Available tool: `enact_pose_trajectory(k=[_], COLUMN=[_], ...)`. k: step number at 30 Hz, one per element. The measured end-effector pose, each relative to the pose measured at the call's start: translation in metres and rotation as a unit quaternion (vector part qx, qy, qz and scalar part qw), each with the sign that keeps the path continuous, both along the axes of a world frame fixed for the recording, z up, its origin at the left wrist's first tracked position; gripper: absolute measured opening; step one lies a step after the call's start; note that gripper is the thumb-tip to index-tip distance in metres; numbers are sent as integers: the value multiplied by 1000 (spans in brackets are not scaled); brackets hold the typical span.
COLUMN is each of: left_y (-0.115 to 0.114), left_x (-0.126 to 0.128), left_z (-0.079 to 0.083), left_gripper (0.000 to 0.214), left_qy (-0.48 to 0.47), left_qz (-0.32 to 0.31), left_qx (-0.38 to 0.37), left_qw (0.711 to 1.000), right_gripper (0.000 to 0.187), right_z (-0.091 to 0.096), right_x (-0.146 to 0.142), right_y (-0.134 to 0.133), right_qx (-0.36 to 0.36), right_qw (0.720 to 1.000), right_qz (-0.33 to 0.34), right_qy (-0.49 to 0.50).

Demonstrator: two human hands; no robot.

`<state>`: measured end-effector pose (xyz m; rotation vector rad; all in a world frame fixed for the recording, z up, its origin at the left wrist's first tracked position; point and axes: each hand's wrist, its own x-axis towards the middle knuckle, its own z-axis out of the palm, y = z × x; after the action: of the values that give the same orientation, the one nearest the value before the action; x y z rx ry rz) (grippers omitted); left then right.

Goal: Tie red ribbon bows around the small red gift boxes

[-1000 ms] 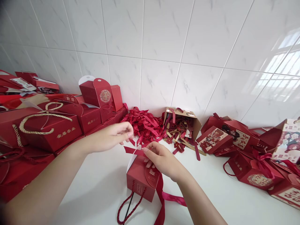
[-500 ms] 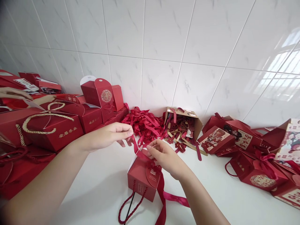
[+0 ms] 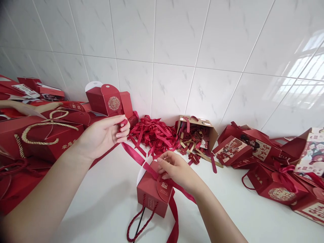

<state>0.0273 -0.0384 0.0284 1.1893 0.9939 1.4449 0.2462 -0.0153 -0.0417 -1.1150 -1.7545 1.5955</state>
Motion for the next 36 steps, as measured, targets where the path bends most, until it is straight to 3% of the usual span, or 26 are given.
enact_pose_trajectory(k=[3, 6, 10, 14, 17, 20, 24, 28, 30, 36], left_y=[-4, -6, -4, -1, 2, 5, 6, 6, 6, 10], left_x=[3, 3, 3, 12, 22, 23, 15, 7, 5, 2], left_z=[-1, -5, -14, -26, -37, -45, -43, -35, -33, -32], left_gripper=[27, 27, 18, 26, 25, 23, 34, 45, 45, 43], left_qy=[158, 314, 481, 568, 596, 623, 643, 655, 650, 585], left_qz=[66, 57, -28, -148, -196, -199, -199, -199, -177, -91], left_qx=[10, -17, -100, -105, -101, -78, -68, -104, -90, -52], left_qw=[985, 947, 871, 803, 772, 753, 736, 722, 733, 804], right_gripper=[31, 31, 30, 35, 36, 34, 40, 27, 19, 11], right_z=[0, -1, -1, -1, -2, -3, -7, -11, -12, -11], right_x=[0, 0, 0, 0, 0, -1, -2, -3, -3, -4], right_y=[0, 1, 1, 0, 0, 1, 4, 5, 5, 5], right_qx=[-1, -3, 5, 15, 26, 48, 107, 157, 163, 160], right_qw=[1000, 1000, 1000, 1000, 999, 998, 991, 981, 979, 977], right_qz=[4, 4, 2, 12, 20, 40, 41, 21, 20, 17], right_qy=[2, 6, 10, 7, -1, -18, -73, -114, -118, -139])
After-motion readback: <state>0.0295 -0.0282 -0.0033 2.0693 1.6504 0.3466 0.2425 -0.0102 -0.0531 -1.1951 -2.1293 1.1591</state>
